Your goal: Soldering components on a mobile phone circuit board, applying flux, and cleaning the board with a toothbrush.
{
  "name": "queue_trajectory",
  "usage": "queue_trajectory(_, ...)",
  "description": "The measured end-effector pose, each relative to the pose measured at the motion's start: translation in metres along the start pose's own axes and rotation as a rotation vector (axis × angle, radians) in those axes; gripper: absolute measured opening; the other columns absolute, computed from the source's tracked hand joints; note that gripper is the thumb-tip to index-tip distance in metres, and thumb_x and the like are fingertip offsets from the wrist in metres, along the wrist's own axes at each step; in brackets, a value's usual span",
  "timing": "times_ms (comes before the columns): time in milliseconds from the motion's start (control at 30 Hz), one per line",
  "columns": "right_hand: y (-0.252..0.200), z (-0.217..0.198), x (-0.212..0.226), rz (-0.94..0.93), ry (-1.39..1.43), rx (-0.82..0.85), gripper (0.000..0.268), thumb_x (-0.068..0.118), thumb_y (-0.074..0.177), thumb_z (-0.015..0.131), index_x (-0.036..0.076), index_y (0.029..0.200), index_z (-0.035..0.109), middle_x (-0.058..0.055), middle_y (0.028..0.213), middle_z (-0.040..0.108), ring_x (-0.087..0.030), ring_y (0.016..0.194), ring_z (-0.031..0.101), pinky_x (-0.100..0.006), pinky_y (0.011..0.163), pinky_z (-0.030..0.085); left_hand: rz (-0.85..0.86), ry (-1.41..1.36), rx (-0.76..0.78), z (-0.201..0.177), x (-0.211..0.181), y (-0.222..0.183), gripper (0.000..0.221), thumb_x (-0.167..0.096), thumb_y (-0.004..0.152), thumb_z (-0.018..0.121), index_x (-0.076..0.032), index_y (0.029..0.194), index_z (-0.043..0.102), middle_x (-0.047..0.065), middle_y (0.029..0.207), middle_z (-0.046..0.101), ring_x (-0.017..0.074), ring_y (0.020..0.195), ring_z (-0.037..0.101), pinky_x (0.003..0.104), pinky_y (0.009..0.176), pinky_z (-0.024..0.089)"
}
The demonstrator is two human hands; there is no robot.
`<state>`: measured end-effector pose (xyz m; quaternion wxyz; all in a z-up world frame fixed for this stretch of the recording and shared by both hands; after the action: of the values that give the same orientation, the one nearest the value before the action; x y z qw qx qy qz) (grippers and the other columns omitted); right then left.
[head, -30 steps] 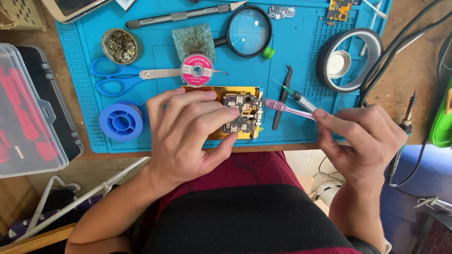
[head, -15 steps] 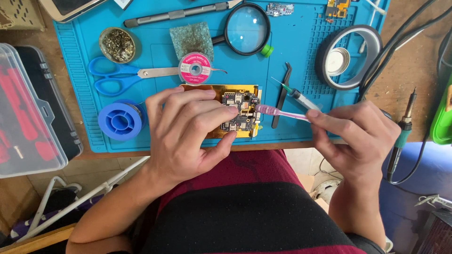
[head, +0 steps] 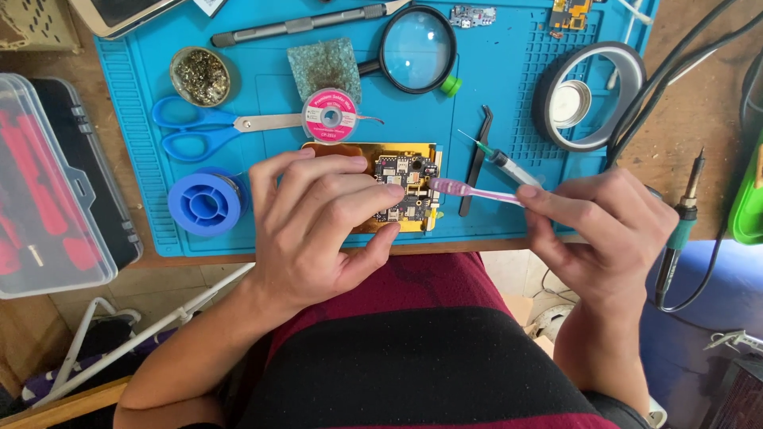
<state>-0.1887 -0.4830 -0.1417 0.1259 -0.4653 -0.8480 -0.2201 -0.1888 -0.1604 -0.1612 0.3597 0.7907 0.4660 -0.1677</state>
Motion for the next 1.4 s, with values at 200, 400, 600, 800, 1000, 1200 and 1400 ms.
queue_trajectory(200, -0.008, -0.001, -0.007, 0.033, -0.006, -0.015, 0.013, -0.004, 0.116, 0.094, 0.008, 0.121, 0.092, -0.012, 0.100, 0.071, -0.029, 0.081, 0.062, -0.042, 0.075, 0.045, 0.009, 0.002, 0.012, 0.000, 0.000, -0.002, 0.020, -0.030, 0.112, 0.083, -0.018, 0.127, 0.077, 0.002, 0.117, 0.087, 0.0298, 0.122, 0.080, 0.054, 0.110, 0.048)
queue_trajectory(400, -0.011, -0.002, -0.011, 0.031, -0.035, -0.009, 0.013, -0.003, 0.116, 0.095, 0.009, 0.121, 0.092, -0.012, 0.100, 0.072, -0.029, 0.081, 0.063, -0.042, 0.074, 0.044, 0.017, 0.003, -0.013, 0.001, 0.001, -0.003, 0.019, -0.027, 0.110, 0.085, -0.018, 0.125, 0.079, 0.002, 0.114, 0.086, 0.0288, 0.120, 0.080, 0.054, 0.109, 0.048)
queue_trajectory(600, -0.003, -0.001, -0.005, 0.043, -0.040, 0.011, 0.013, -0.003, 0.117, 0.094, 0.009, 0.121, 0.092, -0.011, 0.100, 0.072, -0.028, 0.080, 0.064, -0.041, 0.074, 0.046, 0.013, 0.003, -0.018, 0.000, -0.001, -0.002, 0.017, -0.029, 0.111, 0.082, -0.018, 0.123, 0.079, 0.002, 0.111, 0.086, 0.0283, 0.119, 0.080, 0.054, 0.108, 0.048)
queue_trajectory(800, 0.002, 0.001, -0.001, 0.008, -0.009, 0.001, 0.010, -0.002, 0.117, 0.092, 0.007, 0.120, 0.091, -0.012, 0.097, 0.070, -0.029, 0.078, 0.061, -0.042, 0.073, 0.045, 0.019, -0.004, -0.009, -0.001, -0.001, 0.000, 0.015, -0.026, 0.111, 0.082, -0.018, 0.123, 0.079, 0.000, 0.112, 0.086, 0.0282, 0.118, 0.081, 0.054, 0.109, 0.049)
queue_trajectory(1000, 0.003, -0.005, -0.002, -0.009, 0.006, -0.021, 0.008, 0.000, 0.117, 0.089, 0.006, 0.121, 0.091, -0.012, 0.097, 0.069, -0.028, 0.076, 0.059, -0.042, 0.071, 0.042, 0.035, 0.005, -0.012, 0.001, 0.000, -0.002, 0.017, -0.026, 0.109, 0.085, -0.018, 0.123, 0.078, 0.002, 0.112, 0.086, 0.0277, 0.117, 0.081, 0.054, 0.108, 0.050)
queue_trajectory(1200, 0.001, -0.006, -0.006, 0.007, -0.055, -0.020, 0.012, -0.001, 0.118, 0.092, 0.010, 0.121, 0.092, -0.011, 0.099, 0.072, -0.029, 0.080, 0.062, -0.042, 0.072, 0.043, 0.043, 0.000, -0.019, -0.001, -0.002, 0.001, 0.014, -0.023, 0.110, 0.083, -0.019, 0.122, 0.079, 0.000, 0.110, 0.085, 0.0281, 0.112, 0.082, 0.051, 0.107, 0.048)
queue_trajectory(1400, 0.002, -0.007, -0.003, 0.013, -0.091, -0.021, 0.013, 0.000, 0.117, 0.091, 0.013, 0.119, 0.093, -0.008, 0.096, 0.071, -0.027, 0.078, 0.061, -0.040, 0.071, 0.043, 0.079, 0.016, -0.029, -0.001, -0.005, 0.001, 0.011, -0.020, 0.107, 0.088, -0.021, 0.117, 0.081, -0.002, 0.110, 0.085, 0.0259, 0.110, 0.083, 0.051, 0.105, 0.048)
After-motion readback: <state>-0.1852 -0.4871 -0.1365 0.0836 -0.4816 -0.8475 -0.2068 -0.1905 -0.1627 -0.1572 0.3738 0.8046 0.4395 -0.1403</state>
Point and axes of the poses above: each hand's wrist, its own y-axis towards the middle knuckle, its own z-axis out of the palm, x = y × z, the point moved 3 cm from there along y, towards the middle knuckle
